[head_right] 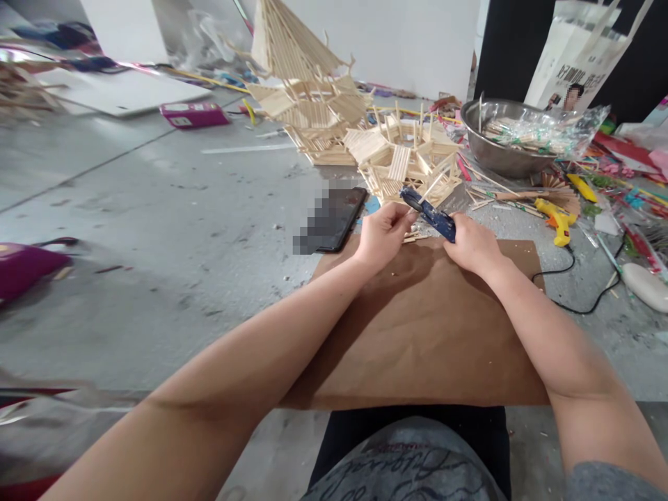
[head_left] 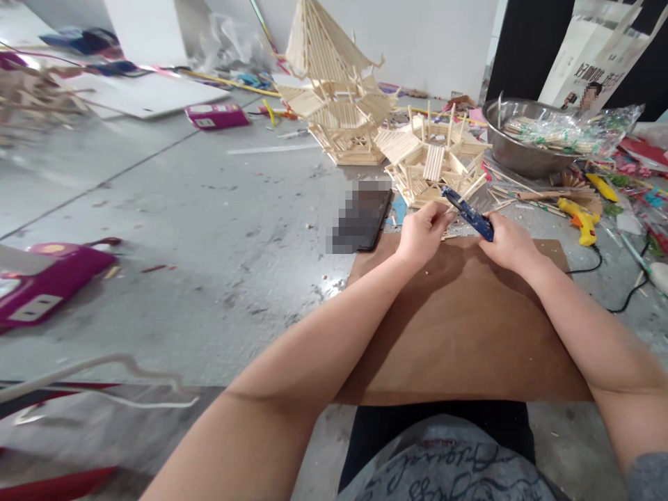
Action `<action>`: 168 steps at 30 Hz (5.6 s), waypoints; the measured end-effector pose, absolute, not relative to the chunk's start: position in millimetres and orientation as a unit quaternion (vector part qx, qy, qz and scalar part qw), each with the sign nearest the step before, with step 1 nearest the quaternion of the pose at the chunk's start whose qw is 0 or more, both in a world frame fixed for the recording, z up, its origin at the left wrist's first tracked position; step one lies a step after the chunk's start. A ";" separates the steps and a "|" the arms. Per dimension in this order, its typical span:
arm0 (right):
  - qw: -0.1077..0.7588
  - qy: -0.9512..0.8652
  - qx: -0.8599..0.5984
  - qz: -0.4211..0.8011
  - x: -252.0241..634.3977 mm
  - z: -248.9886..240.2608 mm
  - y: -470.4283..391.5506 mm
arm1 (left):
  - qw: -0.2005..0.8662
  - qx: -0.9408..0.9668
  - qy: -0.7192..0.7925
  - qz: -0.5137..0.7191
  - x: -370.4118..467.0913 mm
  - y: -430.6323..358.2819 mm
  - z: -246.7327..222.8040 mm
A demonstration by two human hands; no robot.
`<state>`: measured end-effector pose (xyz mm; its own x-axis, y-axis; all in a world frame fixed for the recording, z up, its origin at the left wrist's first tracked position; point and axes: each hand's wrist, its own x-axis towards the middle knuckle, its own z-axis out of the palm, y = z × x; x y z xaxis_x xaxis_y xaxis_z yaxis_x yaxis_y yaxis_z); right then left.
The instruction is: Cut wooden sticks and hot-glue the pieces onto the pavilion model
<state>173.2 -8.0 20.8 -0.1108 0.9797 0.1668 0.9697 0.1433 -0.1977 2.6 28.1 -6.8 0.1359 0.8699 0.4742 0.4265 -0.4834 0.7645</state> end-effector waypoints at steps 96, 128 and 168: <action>0.014 -0.674 -0.633 0.380 176.3 30.4 -9.6 | 0.259 0.762 0.535 0.258 9.5 27.1 -3.8; 0.019 -0.649 -0.658 0.380 195.9 30.4 -0.8 | 0.148 0.802 0.559 0.153 -5.8 34.0 0.6; -0.142 -0.779 -0.606 -0.079 197.4 23.6 71.1 | 0.591 0.554 0.398 0.430 7.4 25.8 -0.8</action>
<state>197.4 71.1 23.6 -0.2259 0.9661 -0.1254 0.9212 0.2537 0.2951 7.4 25.8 -0.8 0.3132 0.9497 0.0063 -0.0672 0.0156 0.9976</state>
